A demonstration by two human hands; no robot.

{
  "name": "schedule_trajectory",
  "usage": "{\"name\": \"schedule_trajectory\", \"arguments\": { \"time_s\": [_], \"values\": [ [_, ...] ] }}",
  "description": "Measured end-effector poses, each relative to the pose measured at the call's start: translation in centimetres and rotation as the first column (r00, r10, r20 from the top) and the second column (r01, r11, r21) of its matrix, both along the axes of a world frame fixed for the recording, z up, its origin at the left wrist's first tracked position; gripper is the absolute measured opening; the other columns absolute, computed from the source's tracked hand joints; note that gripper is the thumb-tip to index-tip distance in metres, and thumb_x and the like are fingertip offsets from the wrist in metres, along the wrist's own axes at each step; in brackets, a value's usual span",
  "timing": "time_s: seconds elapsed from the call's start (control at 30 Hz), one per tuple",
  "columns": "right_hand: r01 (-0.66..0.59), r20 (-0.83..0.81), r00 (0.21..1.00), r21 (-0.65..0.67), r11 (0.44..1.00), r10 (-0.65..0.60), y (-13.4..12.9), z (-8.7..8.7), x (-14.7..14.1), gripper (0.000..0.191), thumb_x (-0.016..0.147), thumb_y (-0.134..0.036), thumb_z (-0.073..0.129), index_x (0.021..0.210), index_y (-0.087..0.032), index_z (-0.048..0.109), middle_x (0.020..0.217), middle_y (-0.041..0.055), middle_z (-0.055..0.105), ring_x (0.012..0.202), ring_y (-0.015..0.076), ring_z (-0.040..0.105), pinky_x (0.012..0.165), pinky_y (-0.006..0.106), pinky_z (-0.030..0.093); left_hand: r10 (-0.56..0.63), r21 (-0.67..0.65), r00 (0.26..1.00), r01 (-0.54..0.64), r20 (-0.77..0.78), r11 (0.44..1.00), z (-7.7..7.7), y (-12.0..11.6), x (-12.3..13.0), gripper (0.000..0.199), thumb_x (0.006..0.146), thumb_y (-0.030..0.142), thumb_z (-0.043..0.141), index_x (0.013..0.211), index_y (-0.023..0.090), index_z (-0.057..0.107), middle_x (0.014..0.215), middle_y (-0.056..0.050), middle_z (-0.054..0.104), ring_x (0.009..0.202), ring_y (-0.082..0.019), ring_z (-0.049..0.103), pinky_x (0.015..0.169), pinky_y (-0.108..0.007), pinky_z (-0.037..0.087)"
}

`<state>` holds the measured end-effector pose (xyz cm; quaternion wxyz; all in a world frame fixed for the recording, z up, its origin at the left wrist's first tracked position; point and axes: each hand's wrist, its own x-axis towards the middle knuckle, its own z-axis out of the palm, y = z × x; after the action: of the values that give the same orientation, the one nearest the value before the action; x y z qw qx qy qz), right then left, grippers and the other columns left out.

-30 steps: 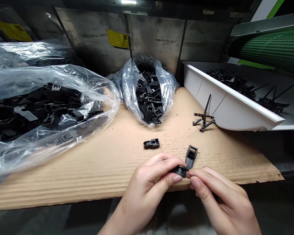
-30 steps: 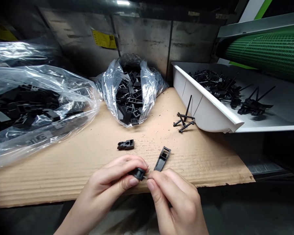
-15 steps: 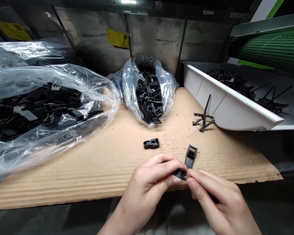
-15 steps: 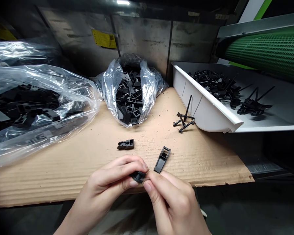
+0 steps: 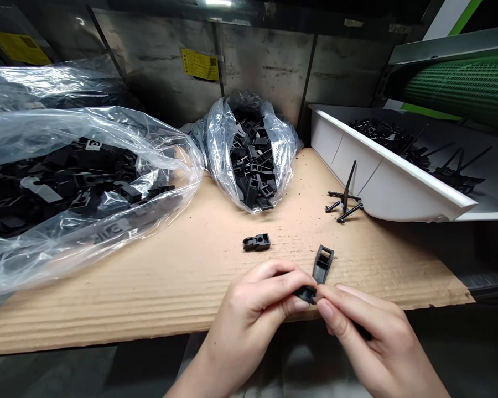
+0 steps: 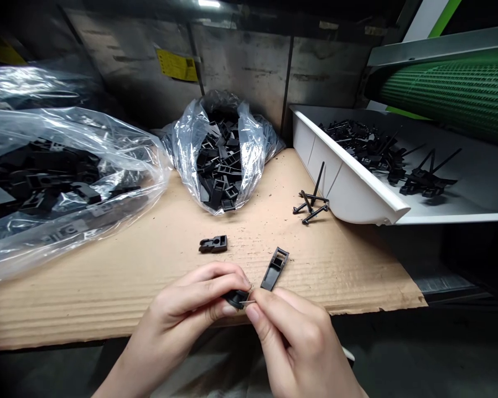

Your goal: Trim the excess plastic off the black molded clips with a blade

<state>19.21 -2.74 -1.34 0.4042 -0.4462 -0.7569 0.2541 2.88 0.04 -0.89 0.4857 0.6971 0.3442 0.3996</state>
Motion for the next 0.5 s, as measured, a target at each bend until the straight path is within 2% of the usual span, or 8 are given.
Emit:
{"name": "schedule_trajectory", "arguments": {
  "time_s": [0.13,0.23,0.3,0.37,0.4,0.43,0.47,0.5],
  "values": [
    [-0.013,-0.016,1.0,-0.072,0.997,0.012,0.0,0.4,0.1,0.016,0.081,-0.01,0.045,0.073,-0.019,0.055,0.061,-0.0029,0.052,0.053,0.0084,0.052,0.051,0.016,0.04,-0.005,0.006,1.0,0.005,-0.005,1.0,0.0,0.0,0.0,0.018,0.079,0.009,0.052,0.087,0.022,0.063,0.09,0.001,0.058,0.086,-0.012,0.054,0.078,-0.017,0.04],
    [-0.085,-0.066,0.995,-0.269,0.959,0.07,0.3,0.9,0.5,0.024,0.083,-0.019,0.044,0.06,-0.018,0.051,0.053,-0.0039,0.045,0.048,0.0081,0.045,0.045,0.017,0.035,-0.023,-0.032,1.0,0.022,-0.01,0.999,0.1,-0.1,-0.1,0.015,0.079,0.01,0.053,0.085,0.02,0.063,0.087,-0.001,0.058,0.083,-0.014,0.055,0.075,-0.019,0.042],
    [-0.19,-0.161,0.979,-0.475,0.859,0.127,0.5,1.2,0.7,0.031,0.085,-0.027,0.042,0.057,-0.017,0.051,0.049,-0.0049,0.041,0.043,0.0064,0.037,0.041,0.017,0.029,-0.048,-0.043,0.999,0.047,-0.023,0.998,0.2,-0.2,-0.2,0.015,0.079,0.01,0.053,0.083,0.019,0.064,0.086,-0.001,0.058,0.081,-0.014,0.056,0.075,-0.02,0.042],
    [-0.307,-0.269,0.948,-0.65,0.695,0.167,0.6,1.5,0.8,0.031,0.084,-0.033,0.042,0.063,-0.015,0.057,0.046,-0.0056,0.04,0.04,0.0049,0.032,0.039,0.016,0.026,-0.035,-0.017,0.999,0.035,-0.04,0.999,0.2,-0.1,-0.1,0.016,0.078,0.009,0.052,0.084,0.019,0.064,0.087,-0.001,0.058,0.083,-0.014,0.055,0.076,-0.02,0.042],
    [-0.353,-0.308,0.933,-0.703,0.617,0.184,0.6,1.6,0.8,0.03,0.083,-0.035,0.044,0.067,-0.015,0.06,0.046,-0.0054,0.041,0.039,0.0045,0.031,0.038,0.016,0.025,-0.015,0.007,0.999,0.015,-0.046,1.0,0.2,-0.1,-0.1,0.018,0.078,0.008,0.052,0.085,0.02,0.064,0.088,-0.001,0.058,0.084,-0.014,0.055,0.076,-0.02,0.042],
    [-0.384,-0.334,0.922,-0.733,0.561,0.195,0.5,1.6,0.8,0.029,0.081,-0.035,0.047,0.07,-0.014,0.062,0.046,-0.005,0.042,0.039,0.0042,0.031,0.037,0.015,0.024,0.011,0.028,0.999,-0.009,-0.053,1.0,0.1,-0.1,0.0,0.019,0.078,0.007,0.052,0.087,0.02,0.063,0.09,-0.001,0.059,0.086,-0.014,0.055,0.076,-0.019,0.042],
    [-0.405,-0.353,0.914,-0.745,0.531,0.203,0.3,1.6,0.8,0.028,0.079,-0.036,0.049,0.071,-0.013,0.064,0.047,-0.0045,0.043,0.039,0.004,0.032,0.037,0.015,0.024,0.034,0.048,0.998,-0.031,-0.056,0.998,0.1,0.0,0.1,0.02,0.078,0.007,0.051,0.088,0.02,0.063,0.091,-0.001,0.059,0.087,-0.014,0.054,0.076,-0.019,0.042],
    [-0.413,-0.362,0.91,-0.745,0.524,0.202,0.2,1.6,0.7,0.028,0.078,-0.036,0.051,0.07,-0.013,0.064,0.047,-0.0042,0.044,0.039,0.0038,0.033,0.037,0.015,0.024,0.045,0.067,0.997,-0.041,-0.059,0.997,0.1,0.0,0.2,0.02,0.078,0.007,0.051,0.088,0.02,0.063,0.091,-0.001,0.059,0.087,-0.014,0.054,0.076,-0.019,0.042]
  ]
}}
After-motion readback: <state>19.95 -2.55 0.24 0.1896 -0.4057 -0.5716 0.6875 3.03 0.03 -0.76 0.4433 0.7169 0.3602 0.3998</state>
